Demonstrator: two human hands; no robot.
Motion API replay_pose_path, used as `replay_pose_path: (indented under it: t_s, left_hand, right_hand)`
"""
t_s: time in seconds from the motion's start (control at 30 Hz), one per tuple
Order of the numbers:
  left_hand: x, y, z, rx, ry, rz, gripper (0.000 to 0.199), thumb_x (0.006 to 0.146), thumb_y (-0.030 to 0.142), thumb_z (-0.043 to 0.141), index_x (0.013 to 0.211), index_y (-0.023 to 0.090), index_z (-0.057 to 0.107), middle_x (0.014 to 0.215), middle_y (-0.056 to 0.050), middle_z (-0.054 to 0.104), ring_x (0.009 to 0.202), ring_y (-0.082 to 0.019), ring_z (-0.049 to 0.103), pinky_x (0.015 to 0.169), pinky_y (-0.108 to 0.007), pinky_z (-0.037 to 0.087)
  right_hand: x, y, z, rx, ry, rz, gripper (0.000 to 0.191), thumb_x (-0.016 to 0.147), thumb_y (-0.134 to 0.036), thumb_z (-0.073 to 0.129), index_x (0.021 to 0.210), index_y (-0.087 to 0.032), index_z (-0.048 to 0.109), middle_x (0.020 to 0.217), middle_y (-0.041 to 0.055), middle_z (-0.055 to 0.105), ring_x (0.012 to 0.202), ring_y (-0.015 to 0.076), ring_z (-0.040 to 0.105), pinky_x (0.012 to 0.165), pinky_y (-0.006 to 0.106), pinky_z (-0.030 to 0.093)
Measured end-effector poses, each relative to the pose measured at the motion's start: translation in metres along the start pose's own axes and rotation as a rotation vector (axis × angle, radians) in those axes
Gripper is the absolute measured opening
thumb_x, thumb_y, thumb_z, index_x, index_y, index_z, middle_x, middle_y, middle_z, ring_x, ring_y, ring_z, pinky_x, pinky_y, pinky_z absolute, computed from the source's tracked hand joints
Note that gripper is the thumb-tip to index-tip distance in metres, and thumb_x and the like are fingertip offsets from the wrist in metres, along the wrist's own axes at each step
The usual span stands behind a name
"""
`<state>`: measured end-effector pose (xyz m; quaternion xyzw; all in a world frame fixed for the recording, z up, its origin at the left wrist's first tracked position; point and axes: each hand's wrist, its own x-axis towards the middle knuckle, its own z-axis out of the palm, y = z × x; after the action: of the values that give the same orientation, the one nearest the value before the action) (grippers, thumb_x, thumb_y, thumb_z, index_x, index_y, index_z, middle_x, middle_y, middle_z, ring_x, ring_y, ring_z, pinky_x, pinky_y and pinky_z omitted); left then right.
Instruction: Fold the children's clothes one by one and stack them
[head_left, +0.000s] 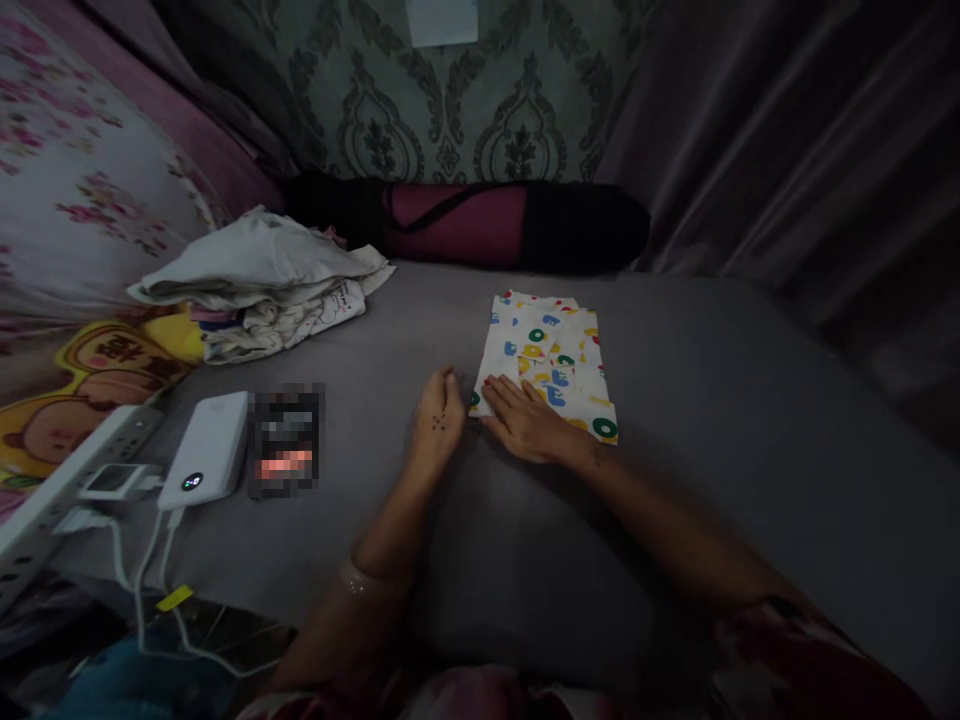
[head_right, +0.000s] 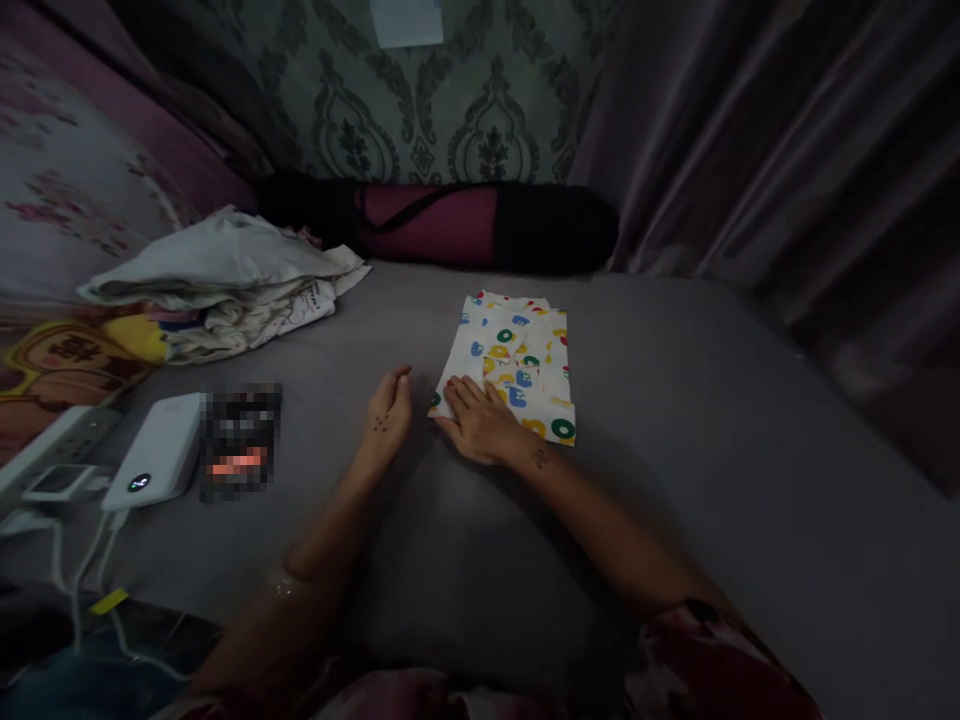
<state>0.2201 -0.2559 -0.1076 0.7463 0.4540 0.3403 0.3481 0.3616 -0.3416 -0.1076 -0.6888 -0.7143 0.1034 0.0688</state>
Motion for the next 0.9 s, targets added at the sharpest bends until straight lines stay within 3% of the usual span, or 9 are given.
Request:
replay_pose_path:
  t_s: [0.13,0.3,0.4,0.53,0.67,0.8,0.9]
  left_hand:
    - [0.002,0.007,-0.004,-0.041,0.044,-0.023,0.038,0.097,0.037,0.033,0.117,0.016,0.058,0.120,-0.013,0.064,0.115,-0.023,0.058,0.101,-0.040,0.045]
    - [0.001,0.011,-0.006,-0.080,0.024,-0.039,0.043,0.098,0.045,0.030,0.106,0.017,0.062,0.108,-0.013,0.067,0.114,-0.025,0.058,0.097,-0.040,0.046]
    - [-0.001,0.012,-0.005,-0.102,0.000,-0.020,0.046,0.099,0.048,0.028,0.105,0.017,0.062,0.109,-0.013,0.067,0.116,-0.024,0.057,0.097,-0.039,0.046]
    - [-0.005,0.006,0.004,-0.079,-0.060,0.051,0.045,0.099,0.043,0.028,0.112,0.015,0.061,0.117,-0.014,0.065,0.116,-0.023,0.058,0.100,-0.039,0.045]
    - [-0.007,0.001,0.022,0.026,-0.233,0.244,0.039,0.096,0.029,0.036,0.127,0.014,0.054,0.132,-0.014,0.059,0.127,-0.022,0.052,0.109,-0.041,0.038]
    - [-0.004,0.010,0.038,0.242,-0.427,0.422,0.042,0.091,0.016,0.039,0.131,0.014,0.053,0.144,-0.015,0.049,0.139,-0.024,0.038,0.115,-0.045,0.032]
    - [0.000,0.019,0.048,0.402,-0.472,0.474,0.047,0.092,0.014,0.036,0.137,0.014,0.048,0.148,-0.015,0.044,0.142,-0.025,0.033,0.115,-0.047,0.031]
  right_hand:
    - [0.021,-0.013,-0.004,-0.015,0.066,-0.005,0.067,0.100,-0.049,0.017,0.149,-0.007,0.033,0.158,0.0138,0.024,0.147,0.0256,0.014,0.120,0.048,0.008]
    - [0.042,-0.020,0.018,-0.014,0.102,0.046,0.063,0.100,-0.043,0.020,0.150,-0.007,0.031,0.158,0.0138,0.025,0.147,0.0274,0.015,0.119,0.050,0.010]
    - [0.042,-0.017,0.019,0.037,0.083,0.031,0.064,0.100,-0.044,0.020,0.151,-0.007,0.028,0.158,0.0139,0.023,0.147,0.0268,0.014,0.119,0.049,0.011]
    - [0.023,-0.008,0.004,0.086,0.106,0.045,0.065,0.100,-0.044,0.017,0.152,-0.005,0.024,0.160,0.0145,0.018,0.148,0.0244,0.009,0.120,0.046,0.010]
    - [-0.014,0.007,-0.003,0.017,0.142,0.087,0.063,0.100,-0.041,0.019,0.151,-0.004,0.025,0.159,0.0150,0.018,0.148,0.0242,0.010,0.120,0.045,0.010]
    - [-0.044,0.023,0.000,-0.084,0.152,0.081,0.062,0.099,-0.037,0.022,0.150,-0.003,0.027,0.158,0.0148,0.020,0.147,0.0247,0.013,0.120,0.046,0.011]
    - [-0.053,0.030,0.001,-0.110,0.165,0.089,0.060,0.099,-0.035,0.023,0.151,-0.004,0.028,0.158,0.0145,0.023,0.147,0.0250,0.015,0.120,0.048,0.013]
